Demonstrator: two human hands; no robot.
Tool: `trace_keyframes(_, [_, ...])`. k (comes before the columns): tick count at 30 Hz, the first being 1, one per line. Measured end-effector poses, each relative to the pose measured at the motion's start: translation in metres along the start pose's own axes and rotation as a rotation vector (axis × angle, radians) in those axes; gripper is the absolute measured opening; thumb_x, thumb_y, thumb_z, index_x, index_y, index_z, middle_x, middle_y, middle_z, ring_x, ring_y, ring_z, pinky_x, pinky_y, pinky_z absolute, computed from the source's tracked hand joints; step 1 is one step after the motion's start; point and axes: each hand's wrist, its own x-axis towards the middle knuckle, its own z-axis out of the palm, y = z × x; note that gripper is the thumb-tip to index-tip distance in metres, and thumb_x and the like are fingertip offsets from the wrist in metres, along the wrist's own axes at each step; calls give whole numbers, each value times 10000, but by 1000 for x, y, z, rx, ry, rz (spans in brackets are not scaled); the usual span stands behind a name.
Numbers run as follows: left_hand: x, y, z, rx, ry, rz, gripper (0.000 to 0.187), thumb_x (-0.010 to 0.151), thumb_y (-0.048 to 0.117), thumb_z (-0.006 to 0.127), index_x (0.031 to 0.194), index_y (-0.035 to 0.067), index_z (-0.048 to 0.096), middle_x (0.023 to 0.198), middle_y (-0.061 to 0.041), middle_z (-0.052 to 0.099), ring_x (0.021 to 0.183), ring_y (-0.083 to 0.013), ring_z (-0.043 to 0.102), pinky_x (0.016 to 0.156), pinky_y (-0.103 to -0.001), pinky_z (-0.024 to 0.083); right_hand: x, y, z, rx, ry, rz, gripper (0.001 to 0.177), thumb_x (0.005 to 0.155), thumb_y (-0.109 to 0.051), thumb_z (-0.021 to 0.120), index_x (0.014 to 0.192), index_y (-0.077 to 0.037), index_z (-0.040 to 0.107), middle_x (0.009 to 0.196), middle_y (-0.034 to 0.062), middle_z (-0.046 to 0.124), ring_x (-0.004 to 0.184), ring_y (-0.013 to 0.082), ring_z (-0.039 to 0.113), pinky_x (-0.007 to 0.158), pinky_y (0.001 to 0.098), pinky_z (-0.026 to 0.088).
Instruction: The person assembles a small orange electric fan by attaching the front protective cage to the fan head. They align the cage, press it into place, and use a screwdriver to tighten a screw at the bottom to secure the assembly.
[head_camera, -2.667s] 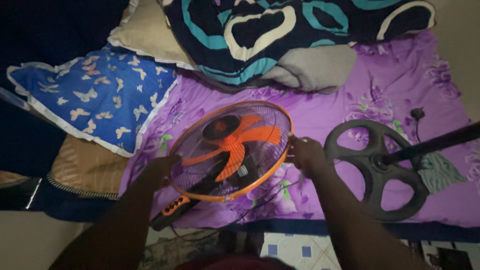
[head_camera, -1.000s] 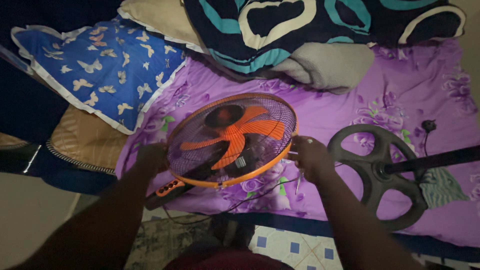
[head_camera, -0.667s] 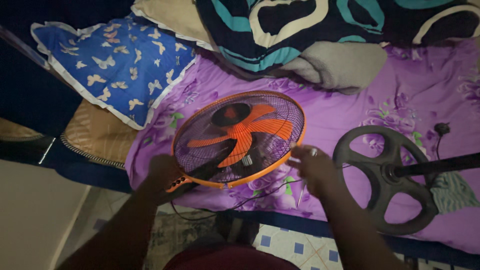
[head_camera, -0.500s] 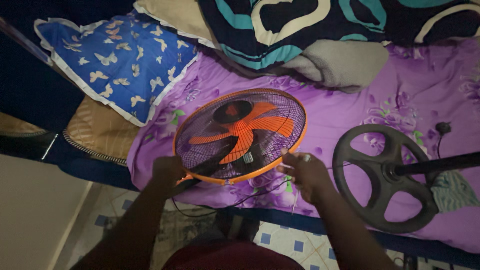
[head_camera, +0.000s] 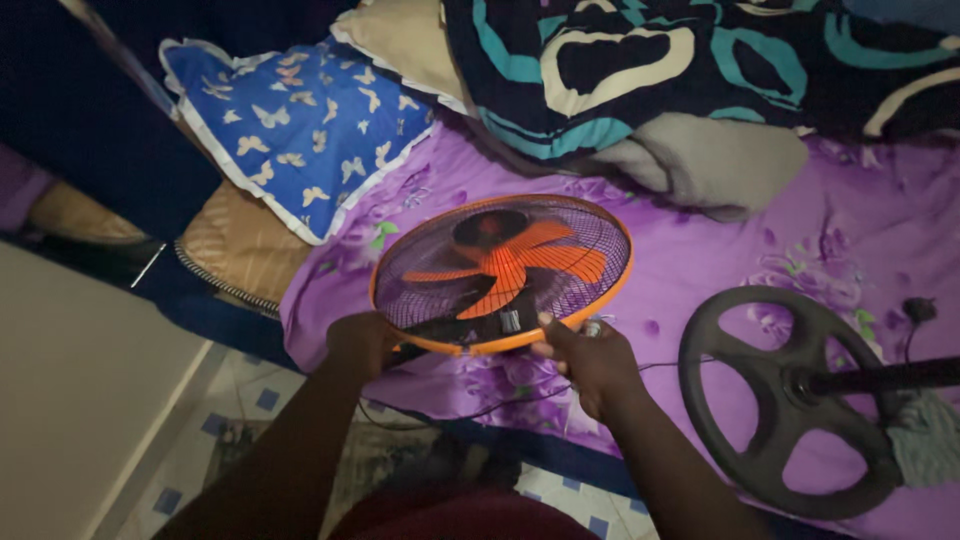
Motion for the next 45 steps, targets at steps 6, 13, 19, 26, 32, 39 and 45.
trace_keyframes(6, [-7,3,46,-523,161,16,319,890,425,722,999,126,754,870,-96,763,787,-276,715,701,-407,574,1,14,1,107,-9,-76,315,844,-169,820,839,-57,526,753,72,633,708,184,732,454,235,407])
trace_keyframes(13, [-39,64,64,-1537,-88,244,279,962,296,677,1110,61,700,974,-88,761,915,-245,737,830,-361,593,11,28,4,135,48,-77,314,892,-190,810,947,-7,561,836,120,675,709,196,690,513,244,481])
trace_keyframes(19, [-46,91,40,-1249,205,500,257,1023,186,637,1205,6,655,1064,-81,760,1025,-219,756,940,-322,609,17,59,-9,133,77,97,294,969,-244,670,1140,-7,634,979,120,720,767,173,686,533,231,438])
trace_keyframes(26, [-32,107,-2,-2203,-452,-702,239,955,212,720,1066,30,612,1066,-153,665,1017,-310,700,895,-392,649,-17,73,-30,-58,-161,-79,335,1002,-169,484,1146,90,639,927,143,689,744,174,629,669,290,540])
trace_keyframes(32, [-15,110,5,-2212,-498,-698,264,961,151,684,1159,-20,643,1094,-142,685,1051,-312,734,852,-329,612,-53,34,-10,295,216,-183,391,1132,-389,430,1142,-21,561,948,138,681,671,151,405,633,330,397])
trace_keyframes(39, [5,107,46,-2235,-498,-583,171,935,115,708,1061,0,691,1064,-161,712,1036,-319,724,843,-322,610,-77,25,16,-139,181,-569,291,1020,-237,598,1092,43,623,968,133,702,775,176,618,738,341,530])
trace_keyframes(45, [-6,112,46,-2259,-406,-609,152,937,89,718,1057,2,687,1074,-138,703,1025,-304,725,866,-325,605,-70,30,20,-184,90,-618,177,957,-123,651,1056,22,623,961,130,702,794,175,651,727,319,550])
